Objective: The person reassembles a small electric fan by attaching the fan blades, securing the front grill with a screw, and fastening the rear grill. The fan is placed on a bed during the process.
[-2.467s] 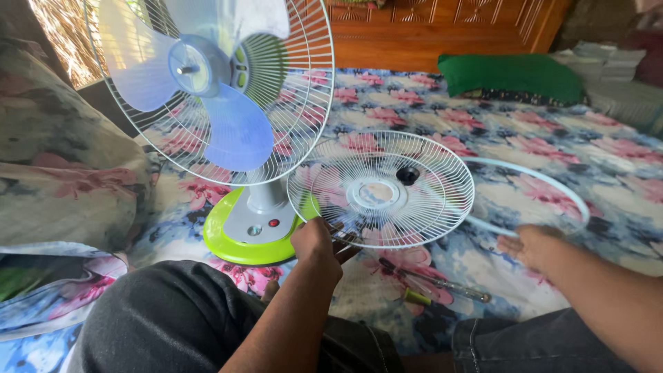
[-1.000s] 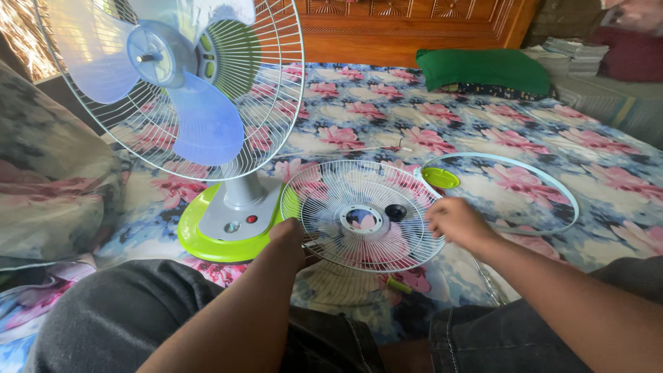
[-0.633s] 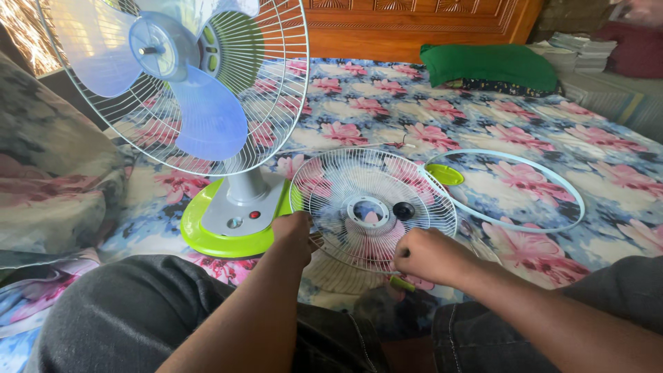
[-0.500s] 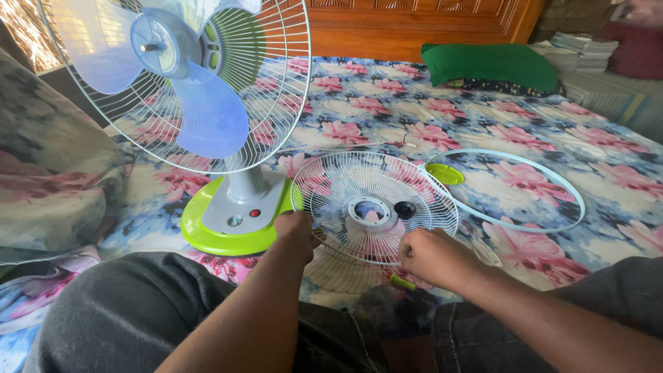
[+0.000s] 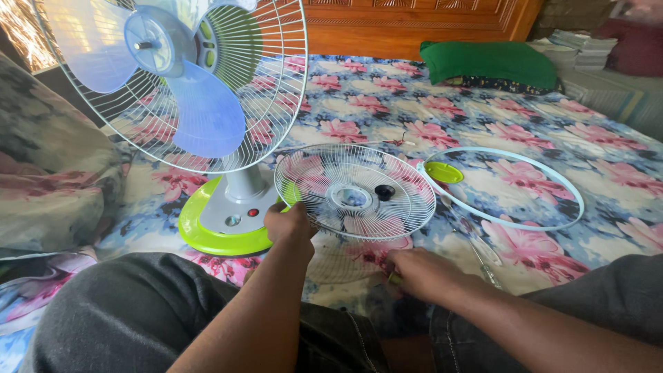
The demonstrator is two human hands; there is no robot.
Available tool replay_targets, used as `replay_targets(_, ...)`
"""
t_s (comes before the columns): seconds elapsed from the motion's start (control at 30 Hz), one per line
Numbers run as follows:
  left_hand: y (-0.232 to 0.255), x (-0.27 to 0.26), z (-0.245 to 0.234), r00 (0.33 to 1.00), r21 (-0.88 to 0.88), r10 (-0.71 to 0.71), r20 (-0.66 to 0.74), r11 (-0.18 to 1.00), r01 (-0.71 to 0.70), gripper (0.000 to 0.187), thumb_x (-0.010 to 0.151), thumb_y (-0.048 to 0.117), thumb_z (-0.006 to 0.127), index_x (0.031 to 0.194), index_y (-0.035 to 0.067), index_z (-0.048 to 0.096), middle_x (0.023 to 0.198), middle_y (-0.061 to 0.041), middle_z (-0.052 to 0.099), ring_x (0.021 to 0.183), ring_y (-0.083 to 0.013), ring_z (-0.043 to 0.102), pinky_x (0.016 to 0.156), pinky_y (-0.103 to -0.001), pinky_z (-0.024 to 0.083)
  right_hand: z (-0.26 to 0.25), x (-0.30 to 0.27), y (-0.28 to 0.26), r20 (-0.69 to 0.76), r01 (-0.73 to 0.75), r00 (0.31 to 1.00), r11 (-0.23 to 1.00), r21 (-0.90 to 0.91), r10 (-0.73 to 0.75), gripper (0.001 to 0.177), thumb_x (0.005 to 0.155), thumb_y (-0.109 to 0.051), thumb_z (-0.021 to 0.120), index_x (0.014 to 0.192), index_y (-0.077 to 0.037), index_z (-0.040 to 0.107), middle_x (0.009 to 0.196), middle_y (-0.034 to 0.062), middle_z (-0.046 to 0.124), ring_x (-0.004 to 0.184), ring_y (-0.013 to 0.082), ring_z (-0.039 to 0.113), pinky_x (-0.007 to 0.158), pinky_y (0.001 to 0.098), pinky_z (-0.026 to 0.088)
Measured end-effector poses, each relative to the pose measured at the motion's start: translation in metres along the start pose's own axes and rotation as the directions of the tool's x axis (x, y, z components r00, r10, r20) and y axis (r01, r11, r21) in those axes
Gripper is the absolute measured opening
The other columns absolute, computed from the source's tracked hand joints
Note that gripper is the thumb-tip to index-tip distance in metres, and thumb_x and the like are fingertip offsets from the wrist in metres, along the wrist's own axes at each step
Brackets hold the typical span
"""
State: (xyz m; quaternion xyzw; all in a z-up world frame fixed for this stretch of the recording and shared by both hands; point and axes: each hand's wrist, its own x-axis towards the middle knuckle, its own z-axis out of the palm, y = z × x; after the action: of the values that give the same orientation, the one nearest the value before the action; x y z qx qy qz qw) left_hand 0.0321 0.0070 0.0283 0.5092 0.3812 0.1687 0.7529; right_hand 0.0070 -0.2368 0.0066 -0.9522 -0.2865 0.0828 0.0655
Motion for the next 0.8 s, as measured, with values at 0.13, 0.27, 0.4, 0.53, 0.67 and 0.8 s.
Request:
replay_targets(0.13,0.005,-0.002,-0.004,0.998,0.053,0.004,-0.064,0.999,0.0,0.051,0.085,0.01,0.072,0.135,0.012,0.062,0.116,-0.015,0.07,0.092,-0.0287,0.074,0.064,-0.041,0.065,-0.009,0.01,0.023,0.307,-0.39,0.905,0.861,0.328,0.293,0.03,0.084,-0.023,0.073,0.11,-0.013,0.063,0.107,0.0052,0.07,0.084,0.0308,0.072,0.071,0.0432,0.058)
replay_targets(0.27,0.009,-0.003,-0.007,0.995,0.152,0.022,-0.095,0.988,-0.007,0.039,0.086,0.009,0.067,0.124,0.009,0.071,0.105,-0.017,0.077,0.084,-0.0292,0.078,0.064,-0.04,0.061,-0.039,0.033,0.088,0.077,-0.199,0.942,0.356,0.913,0.328,0.031,0.09,-0.024,0.061,0.109,0.001,0.062,0.088,0.0103,0.059,0.073,0.0214,0.064,0.056,0.0405,0.058)
replay_targets(0.4,0.01,-0.008,-0.007,0.994,0.272,0.09,-0.063,0.96,-0.069,0.034,0.084,0.011,0.069,0.118,0.009,0.074,0.104,-0.015,0.076,0.084,-0.0272,0.075,0.068,-0.039,0.058,-0.021,0.049,0.127,-0.221,-0.209,0.883,0.768,0.606,0.414,0.049,0.09,-0.041,0.066,0.123,-0.005,0.069,0.095,0.0182,0.058,0.077,0.0316,0.058,0.066,0.0459,0.046)
replay_targets(0.53,0.013,-0.018,-0.002,0.996,0.222,0.085,0.032,0.971,-0.09,0.035,0.083,0.007,0.067,0.117,0.004,0.073,0.104,-0.016,0.075,0.081,-0.0291,0.076,0.065,-0.041,0.061,0.012,0.058,0.124,-0.284,-0.223,0.917,0.95,0.219,0.281,0.062,0.073,-0.05,0.084,0.115,-0.006,0.071,0.099,0.0139,0.071,0.09,0.0278,0.067,0.079,0.0446,0.055)
replay_targets(0.67,0.016,-0.02,-0.006,0.995,0.175,0.094,-0.031,0.981,-0.087,0.035,0.084,0.009,0.066,0.119,0.005,0.071,0.102,-0.016,0.076,0.08,-0.0277,0.075,0.065,-0.041,0.061,0.002,0.063,0.143,-0.233,-0.389,0.853,0.866,0.314,0.468,0.051,0.076,-0.053,0.081,0.094,-0.006,0.082,0.079,0.0143,0.076,0.076,0.0269,0.072,0.078,0.043,0.056)
replay_targets(0.8,0.018,-0.013,-0.01,0.989,0.096,0.089,-0.118,0.992,-0.078,0.035,0.084,0.008,0.065,0.118,0.002,0.067,0.104,-0.018,0.075,0.079,-0.03,0.076,0.065,-0.042,0.062,-0.042,0.044,0.222,-0.187,-0.396,0.738,0.64,0.658,0.649,0.044,0.084,-0.043,0.08,0.083,0.001,0.075,0.065,0.0106,0.059,0.051,0.0223,0.051,0.046,0.0423,0.04)
